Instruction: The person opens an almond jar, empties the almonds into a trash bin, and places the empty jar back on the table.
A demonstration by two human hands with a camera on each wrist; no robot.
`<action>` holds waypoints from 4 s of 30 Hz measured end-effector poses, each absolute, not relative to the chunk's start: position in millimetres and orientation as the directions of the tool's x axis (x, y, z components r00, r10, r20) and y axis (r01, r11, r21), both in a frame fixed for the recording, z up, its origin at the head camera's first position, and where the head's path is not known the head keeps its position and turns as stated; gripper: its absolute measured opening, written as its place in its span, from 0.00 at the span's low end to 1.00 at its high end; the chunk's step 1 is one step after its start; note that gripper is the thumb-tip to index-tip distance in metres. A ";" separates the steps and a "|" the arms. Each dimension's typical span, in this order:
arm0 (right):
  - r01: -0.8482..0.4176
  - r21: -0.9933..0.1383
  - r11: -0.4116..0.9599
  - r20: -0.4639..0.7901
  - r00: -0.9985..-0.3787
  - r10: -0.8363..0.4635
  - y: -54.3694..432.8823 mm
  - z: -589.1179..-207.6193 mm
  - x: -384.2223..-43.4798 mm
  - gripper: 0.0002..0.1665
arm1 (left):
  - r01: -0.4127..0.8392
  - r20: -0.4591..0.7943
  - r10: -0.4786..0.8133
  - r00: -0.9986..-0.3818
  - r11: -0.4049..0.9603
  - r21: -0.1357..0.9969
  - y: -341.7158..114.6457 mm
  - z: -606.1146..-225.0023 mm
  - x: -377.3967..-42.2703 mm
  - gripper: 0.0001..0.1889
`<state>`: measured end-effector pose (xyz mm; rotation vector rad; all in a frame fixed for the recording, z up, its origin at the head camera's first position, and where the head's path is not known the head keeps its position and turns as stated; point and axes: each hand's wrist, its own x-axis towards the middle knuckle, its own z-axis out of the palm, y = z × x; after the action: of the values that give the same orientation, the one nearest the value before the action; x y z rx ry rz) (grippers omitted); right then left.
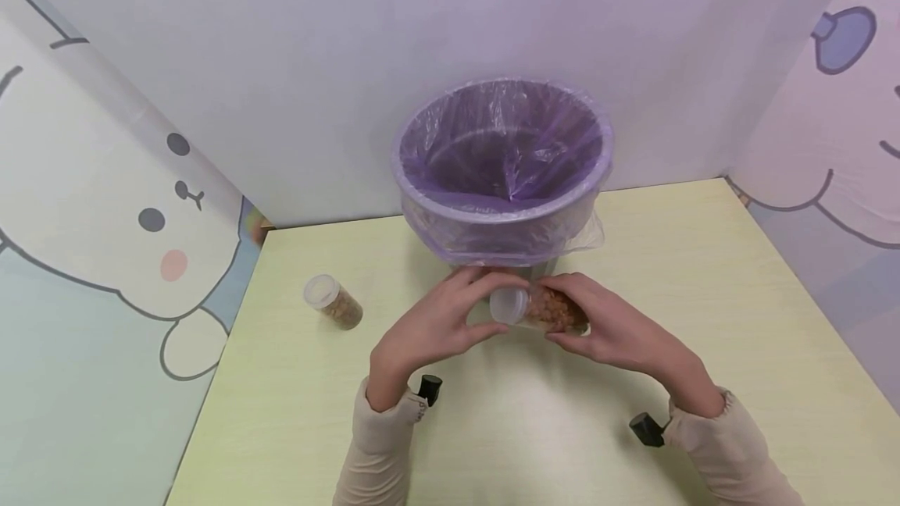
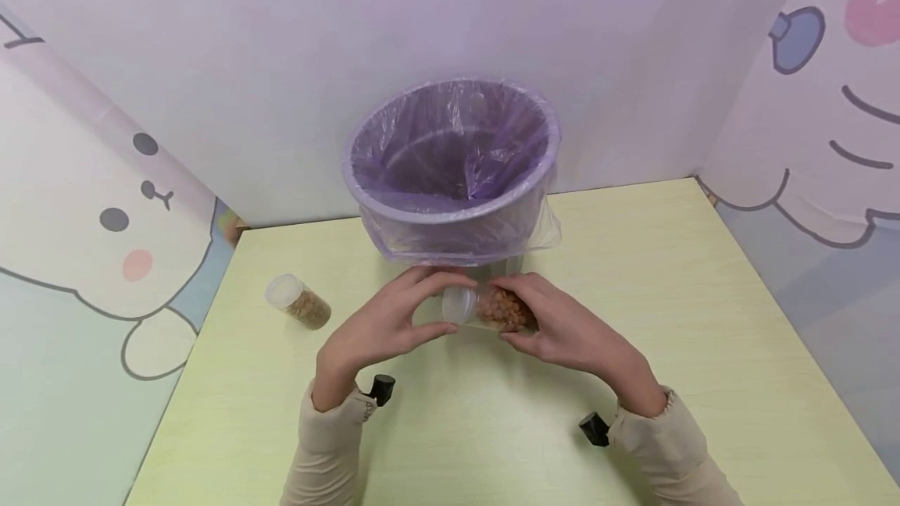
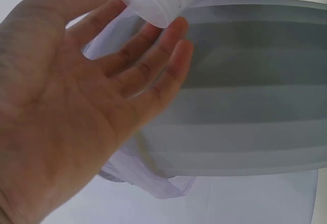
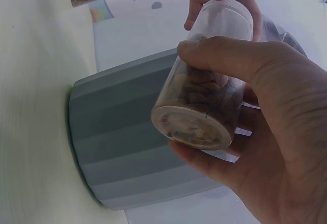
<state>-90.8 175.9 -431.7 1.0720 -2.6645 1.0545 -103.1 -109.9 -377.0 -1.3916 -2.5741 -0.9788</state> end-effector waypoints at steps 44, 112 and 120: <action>-0.632 -0.581 0.513 0.304 -0.753 -0.583 174.4 -431.1 -88.7 0.45 | 0.740 0.330 0.693 -0.640 0.443 0.505 -108.7 -373.8 -99.3 0.27; -0.593 -0.645 0.482 0.269 -0.767 -0.583 166.6 -438.9 -86.6 0.42 | 0.747 0.487 0.694 -0.530 0.111 0.655 -133.6 -346.7 -78.2 0.34; -0.612 -0.613 0.499 0.306 -0.766 -0.565 172.4 -435.4 -84.6 0.43 | 0.701 0.496 0.675 -0.546 0.042 0.712 -135.2 -359.1 -82.8 0.35</action>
<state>-84.6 172.4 -435.4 1.0477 -2.6634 1.1306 -82.8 -135.2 -359.1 -1.4850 -2.2495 -1.5639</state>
